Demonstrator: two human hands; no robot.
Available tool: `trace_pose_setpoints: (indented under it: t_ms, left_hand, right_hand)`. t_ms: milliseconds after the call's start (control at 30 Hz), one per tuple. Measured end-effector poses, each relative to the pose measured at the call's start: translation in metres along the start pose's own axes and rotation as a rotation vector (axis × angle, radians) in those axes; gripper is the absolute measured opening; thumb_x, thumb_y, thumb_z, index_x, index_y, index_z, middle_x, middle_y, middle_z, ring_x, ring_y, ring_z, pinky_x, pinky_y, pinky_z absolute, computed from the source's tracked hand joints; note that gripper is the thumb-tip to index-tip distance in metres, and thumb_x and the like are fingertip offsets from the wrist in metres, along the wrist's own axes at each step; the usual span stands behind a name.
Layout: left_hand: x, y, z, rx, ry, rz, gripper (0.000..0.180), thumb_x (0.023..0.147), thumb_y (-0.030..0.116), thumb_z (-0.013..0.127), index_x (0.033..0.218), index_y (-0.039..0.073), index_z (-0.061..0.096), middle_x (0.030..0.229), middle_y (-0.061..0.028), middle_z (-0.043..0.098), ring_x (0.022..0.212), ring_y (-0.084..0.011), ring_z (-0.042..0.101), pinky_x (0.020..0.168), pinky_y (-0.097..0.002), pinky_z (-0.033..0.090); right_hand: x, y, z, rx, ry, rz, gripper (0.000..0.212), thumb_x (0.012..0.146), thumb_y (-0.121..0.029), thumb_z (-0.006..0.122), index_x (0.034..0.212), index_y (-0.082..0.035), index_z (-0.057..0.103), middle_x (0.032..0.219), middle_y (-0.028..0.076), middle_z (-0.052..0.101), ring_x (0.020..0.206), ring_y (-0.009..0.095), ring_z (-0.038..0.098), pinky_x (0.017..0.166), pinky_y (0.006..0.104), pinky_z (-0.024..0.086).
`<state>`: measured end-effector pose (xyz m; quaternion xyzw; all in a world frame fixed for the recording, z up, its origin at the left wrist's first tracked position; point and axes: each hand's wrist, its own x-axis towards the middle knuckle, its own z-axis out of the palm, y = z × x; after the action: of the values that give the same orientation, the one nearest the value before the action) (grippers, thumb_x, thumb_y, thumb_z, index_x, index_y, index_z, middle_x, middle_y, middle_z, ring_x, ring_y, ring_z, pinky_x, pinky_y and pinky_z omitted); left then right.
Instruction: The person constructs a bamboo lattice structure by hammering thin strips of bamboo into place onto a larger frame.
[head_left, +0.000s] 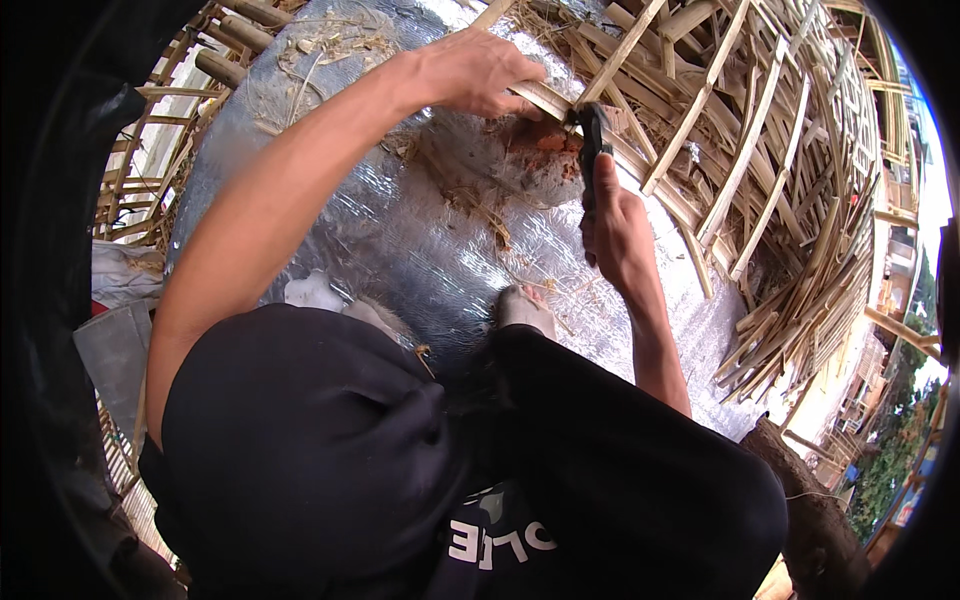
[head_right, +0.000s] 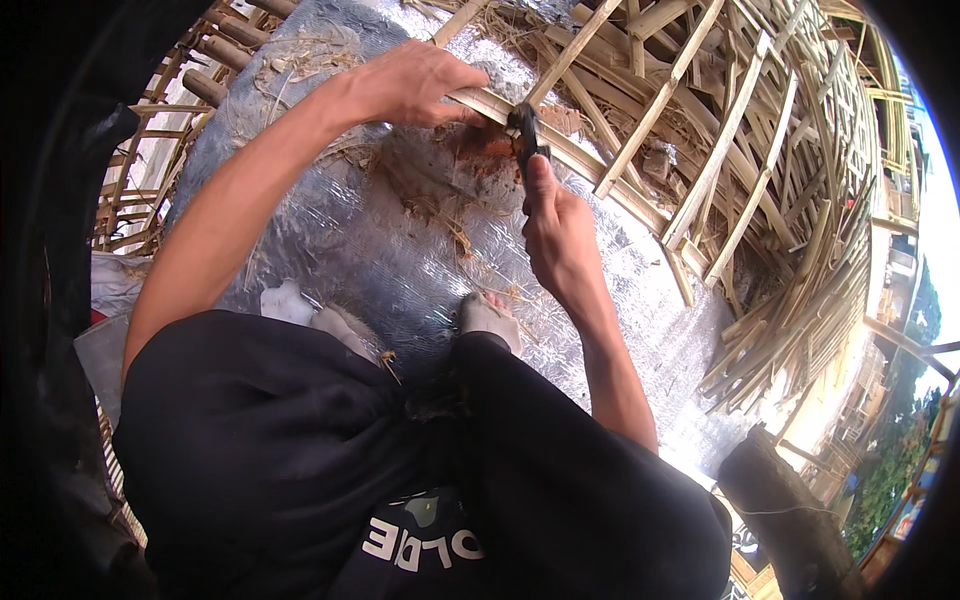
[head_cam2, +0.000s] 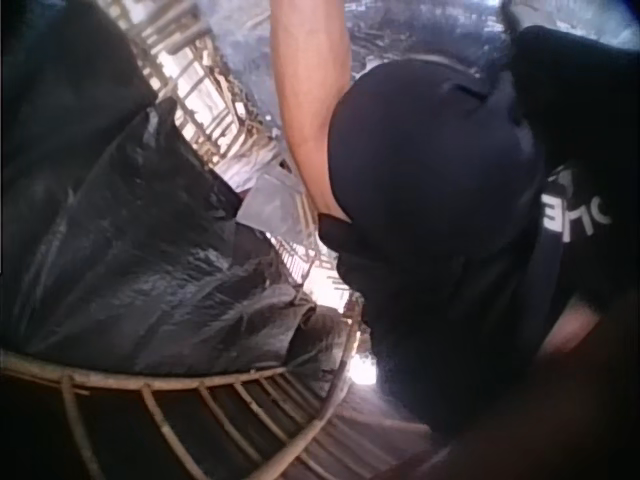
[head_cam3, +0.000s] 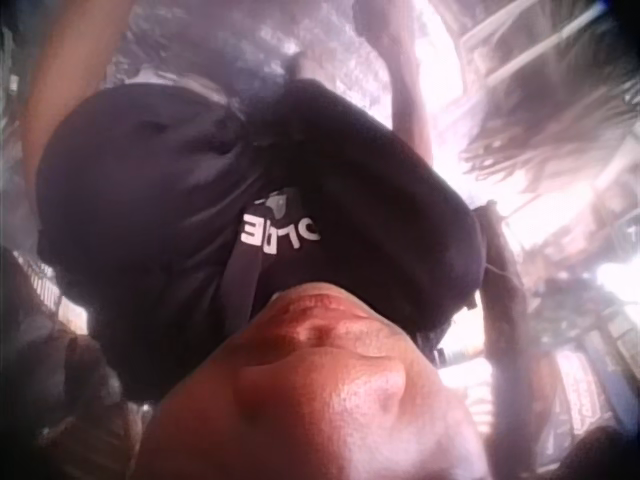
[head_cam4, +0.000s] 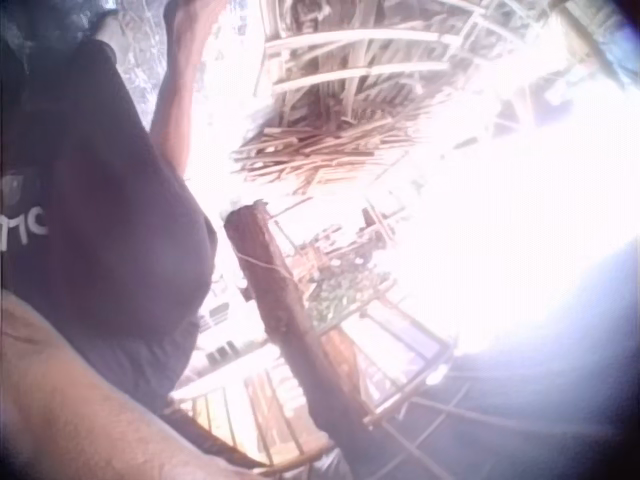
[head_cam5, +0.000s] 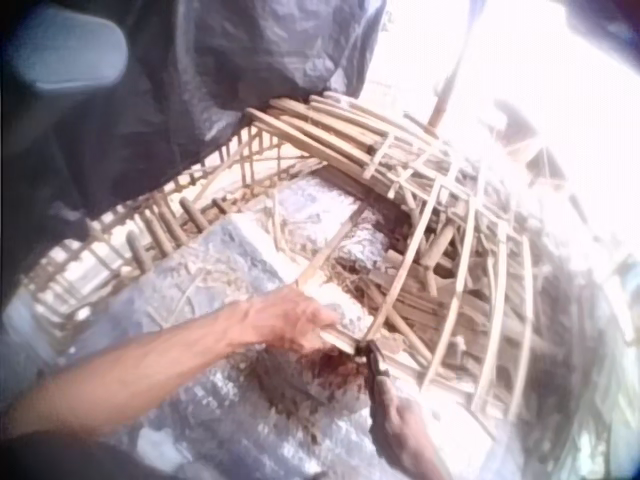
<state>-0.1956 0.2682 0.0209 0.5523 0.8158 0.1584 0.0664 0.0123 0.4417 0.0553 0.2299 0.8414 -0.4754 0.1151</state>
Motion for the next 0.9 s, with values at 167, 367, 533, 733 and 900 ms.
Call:
trace_pose_setpoints:
  t_ms: [167,367,533,733,900]
  left_hand:
    - [0.001,0.007,-0.011,-0.061,-0.142,-0.11,0.042,0.095,0.043,0.066,0.083,0.006,0.051,0.062,-0.011,0.056,0.063,-0.029,0.061,0.067,-0.0453,0.052]
    - [0.003,-0.003,0.01,-0.024,0.057,0.036,0.042,0.094,0.043,0.066,0.084,0.006,0.051,0.061,-0.0107,0.056,0.062,-0.0288,0.061,0.066,-0.0457,0.052]
    - [0.007,0.005,-0.012,-0.051,-0.177,-0.129,0.045,0.096,0.043,0.064,0.078,0.008,0.044,0.055,-0.0042,0.045,0.053,-0.0216,0.05,0.059,-0.0427,0.049]
    - [0.0,-0.008,0.007,-0.016,-0.107,-0.022,0.046,0.097,0.041,0.065,0.075,0.011,0.038,0.055,0.0013,0.036,0.05,-0.0196,0.04,0.055,-0.0389,0.045]
    - [0.0,0.003,-0.012,-0.003,-0.175,-0.086,0.043,0.094,0.038,0.067,0.076,0.012,0.039,0.058,0.0008,0.035,0.052,-0.0176,0.037,0.055,-0.0357,0.044]
  right_hand:
    - [-0.027,-0.019,-0.013,0.245,0.22,-0.183,0.07,0.1,-0.07,0.031,0.073,-0.009,0.051,0.054,-0.002,0.044,0.042,0.007,0.04,0.038,0.0246,0.031]
    - [0.009,0.006,-0.017,-0.132,0.027,0.026,0.073,0.1,-0.072,0.031,0.061,-0.012,0.044,0.05,-0.002,0.04,0.038,0.01,0.039,0.037,0.0304,0.033]
    - [-0.039,-0.042,-0.04,0.435,0.237,-0.324,0.066,0.101,-0.069,0.032,0.079,-0.01,0.052,0.051,-0.002,0.042,0.037,0.008,0.039,0.033,0.0255,0.032]
    - [0.007,0.0,-0.009,-0.204,0.097,0.001,0.073,0.099,-0.073,0.033,0.065,-0.01,0.049,0.051,-0.002,0.042,0.042,0.009,0.04,0.039,0.0281,0.032]
    - [-0.044,-0.048,-0.03,0.313,0.358,-0.295,0.065,0.104,-0.064,0.03,0.077,-0.009,0.05,0.051,-0.003,0.042,0.038,0.006,0.037,0.036,0.0222,0.026]
